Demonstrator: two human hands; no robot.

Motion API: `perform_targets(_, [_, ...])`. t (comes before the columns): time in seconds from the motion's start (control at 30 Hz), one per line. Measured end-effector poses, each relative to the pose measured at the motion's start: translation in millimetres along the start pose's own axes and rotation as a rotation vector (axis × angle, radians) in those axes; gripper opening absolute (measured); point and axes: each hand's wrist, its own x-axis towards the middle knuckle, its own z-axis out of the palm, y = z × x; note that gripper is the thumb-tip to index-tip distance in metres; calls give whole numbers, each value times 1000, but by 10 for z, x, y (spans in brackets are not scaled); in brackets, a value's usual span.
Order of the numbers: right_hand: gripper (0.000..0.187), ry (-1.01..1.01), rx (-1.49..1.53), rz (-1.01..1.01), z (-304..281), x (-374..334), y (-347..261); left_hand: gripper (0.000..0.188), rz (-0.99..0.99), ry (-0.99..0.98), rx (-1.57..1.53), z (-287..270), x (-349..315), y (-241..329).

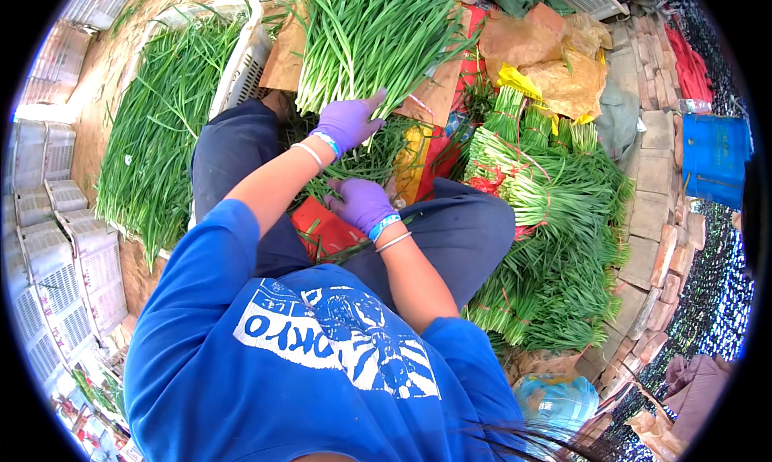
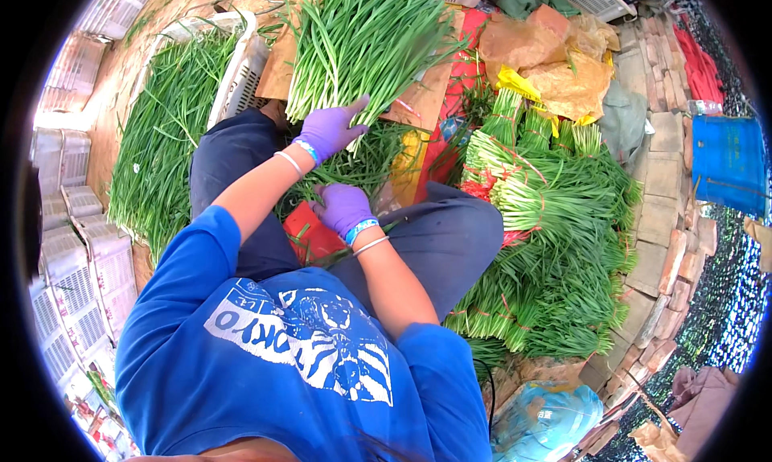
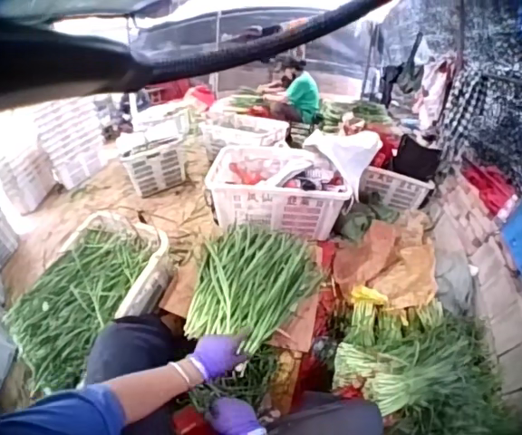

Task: The person cleans green onions by hand, ties them into a bundle using a red string, and then trims the ends using a cleaver on a wooden board.

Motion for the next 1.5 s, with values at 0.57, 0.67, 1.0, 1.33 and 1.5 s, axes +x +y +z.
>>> perform_targets(0.57, [27, 576, 356, 127, -242, 40, 221, 35, 3, -481, -64, -579, -1069, -372])
perform_targets(0.67, [27, 629, 488, 235, -264, 40, 316, 35, -33, -100, 45, -386, -666, -111])
perform_targets(1.0, [29, 549, 633, 304, -154, -92, 460, 16, 43, -77, 7, 86, -573, -233])
perform_targets(1.33, [31, 534, 592, 231, -168, 48, 358, 27, 68, 76, 305, -31, -346, -331])
perform_targets(1.5, [27, 537, 722, 262, -211, -60, 348, 20, 139, 146, 360, 175, -312, -450])
